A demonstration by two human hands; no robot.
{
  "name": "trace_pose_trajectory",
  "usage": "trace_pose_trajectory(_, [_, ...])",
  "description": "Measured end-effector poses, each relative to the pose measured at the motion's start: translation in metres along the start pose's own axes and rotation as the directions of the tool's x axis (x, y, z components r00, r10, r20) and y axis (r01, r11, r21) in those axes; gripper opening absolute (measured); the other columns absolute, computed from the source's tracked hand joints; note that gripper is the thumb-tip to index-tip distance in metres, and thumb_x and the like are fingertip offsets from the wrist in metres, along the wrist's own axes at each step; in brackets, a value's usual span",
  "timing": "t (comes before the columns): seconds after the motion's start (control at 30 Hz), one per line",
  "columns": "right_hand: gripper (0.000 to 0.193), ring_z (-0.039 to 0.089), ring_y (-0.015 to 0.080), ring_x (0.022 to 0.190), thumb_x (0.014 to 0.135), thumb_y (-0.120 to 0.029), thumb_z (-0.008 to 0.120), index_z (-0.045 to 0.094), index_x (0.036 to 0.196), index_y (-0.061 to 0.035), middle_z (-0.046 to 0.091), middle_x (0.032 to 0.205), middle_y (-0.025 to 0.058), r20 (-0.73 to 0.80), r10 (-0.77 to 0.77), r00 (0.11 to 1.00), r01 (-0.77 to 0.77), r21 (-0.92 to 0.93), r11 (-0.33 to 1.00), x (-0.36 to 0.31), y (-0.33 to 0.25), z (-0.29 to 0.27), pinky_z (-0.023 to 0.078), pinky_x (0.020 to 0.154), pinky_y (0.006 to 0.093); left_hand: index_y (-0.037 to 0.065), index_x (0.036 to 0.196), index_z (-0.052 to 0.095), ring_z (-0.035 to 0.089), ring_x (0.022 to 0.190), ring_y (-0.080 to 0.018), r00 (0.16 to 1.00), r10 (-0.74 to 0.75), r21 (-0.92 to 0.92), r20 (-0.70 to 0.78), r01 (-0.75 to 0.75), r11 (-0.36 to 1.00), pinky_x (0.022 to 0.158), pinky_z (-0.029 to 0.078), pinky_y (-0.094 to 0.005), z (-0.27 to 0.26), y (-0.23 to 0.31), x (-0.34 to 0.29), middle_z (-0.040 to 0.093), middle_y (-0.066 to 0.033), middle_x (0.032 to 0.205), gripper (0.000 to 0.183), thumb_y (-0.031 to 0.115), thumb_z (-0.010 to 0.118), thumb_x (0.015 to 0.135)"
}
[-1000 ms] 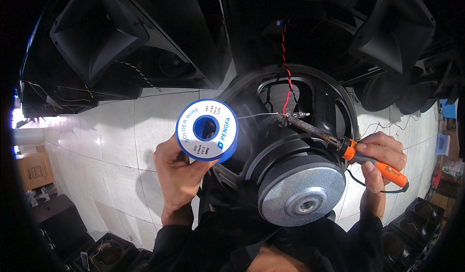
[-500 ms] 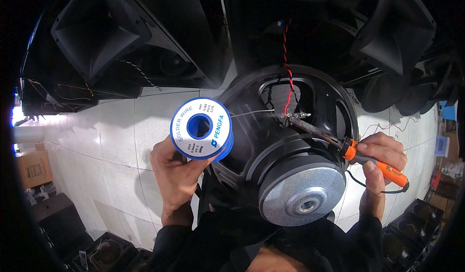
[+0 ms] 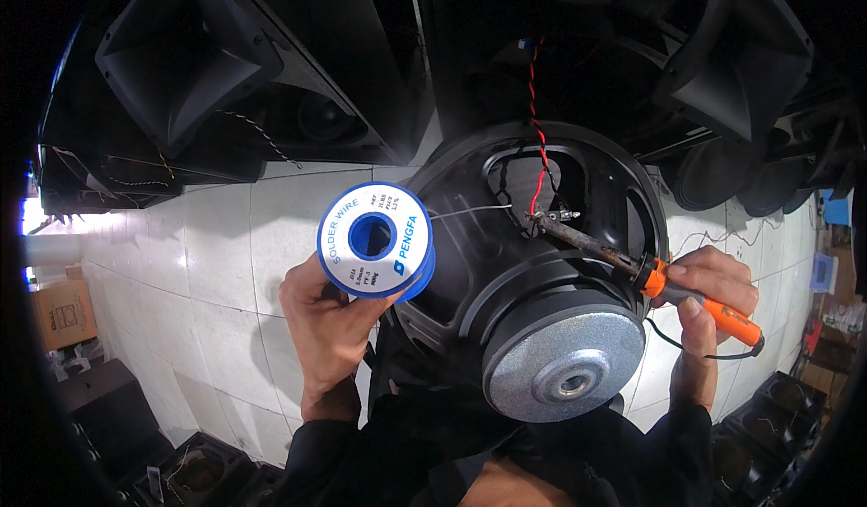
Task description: The person positions a large speaker driver, then strips and twists red and black wires to the terminal posts. Using a soldering iron and solder wire, the person solders both connections to secure the wires to the speaker terminals.
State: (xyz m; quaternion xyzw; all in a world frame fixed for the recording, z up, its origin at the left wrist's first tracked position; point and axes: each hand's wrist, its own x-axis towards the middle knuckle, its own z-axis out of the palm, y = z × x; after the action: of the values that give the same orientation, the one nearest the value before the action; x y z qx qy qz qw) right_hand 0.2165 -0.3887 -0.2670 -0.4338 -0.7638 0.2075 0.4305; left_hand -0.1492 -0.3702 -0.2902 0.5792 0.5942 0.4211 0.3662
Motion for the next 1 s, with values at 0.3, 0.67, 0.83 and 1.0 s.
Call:
trace_pose_trajectory(0.3, [0.034, 0.070, 0.0241, 0.064, 0.077, -0.028, 0.063, 0.074, 0.093, -0.0015, 0.072, 0.081, 0.0148, 0.028, -0.036, 0.999, 0.036, 0.002, 0.999, 0.004, 0.001, 0.000, 0.059, 0.060, 0.0299, 0.005, 0.107, 0.073, 0.074, 0.090, -0.0239, 1.000, -0.009, -0.003, -0.001, 0.009, 1.000, 0.079, 0.059, -0.0329, 0.000, 0.000, 0.000, 0.075, -0.0098, 0.099, 0.038, 0.024, 0.085, 0.076])
trace_pose_trajectory(0.67, [0.032, 0.069, 0.0196, 0.059, 0.076, -0.030, 0.065, 0.076, 0.093, -0.0054, 0.069, 0.075, 0.0114, 0.131, -0.229, 0.965, 0.243, -0.108, 0.964, 0.023, -0.008, -0.004, 0.057, 0.056, 0.0253, 0.004, 0.106, 0.073, 0.074, 0.089, -0.0240, 1.000, 0.003, 0.008, -0.010, -0.003, 1.000, 0.078, 0.059, -0.0328, -0.001, 0.000, -0.001, 0.075, -0.0105, 0.098, 0.035, 0.022, 0.083, 0.077])
trace_pose_trajectory(0.83, [0.030, 0.069, 0.0201, 0.060, 0.076, -0.028, 0.066, 0.076, 0.094, -0.0060, 0.069, 0.076, 0.0109, 0.142, -0.229, 0.963, 0.247, -0.124, 0.961, 0.020, -0.007, -0.007, 0.057, 0.056, 0.0258, 0.005, 0.107, 0.072, 0.074, 0.091, -0.0242, 1.000, 0.023, -0.013, -0.002, -0.023, 1.000, 0.078, 0.059, -0.0323, -0.001, -0.004, -0.001, 0.075, -0.0108, 0.099, 0.036, 0.020, 0.083, 0.077])
trace_pose_trajectory(1.0, [0.031, 0.070, 0.0212, 0.064, 0.077, -0.029, 0.064, 0.075, 0.094, -0.0055, 0.069, 0.077, 0.0111, 0.115, -0.183, 0.976, 0.193, -0.079, 0.978, 0.014, -0.001, -0.007, 0.058, 0.058, 0.0271, 0.005, 0.107, 0.072, 0.074, 0.092, -0.0240, 0.999, 0.033, 0.005, 0.040, -0.034, 0.999, 0.079, 0.059, -0.0324, -0.001, -0.008, -0.004, 0.075, -0.0105, 0.100, 0.037, 0.019, 0.084, 0.075])
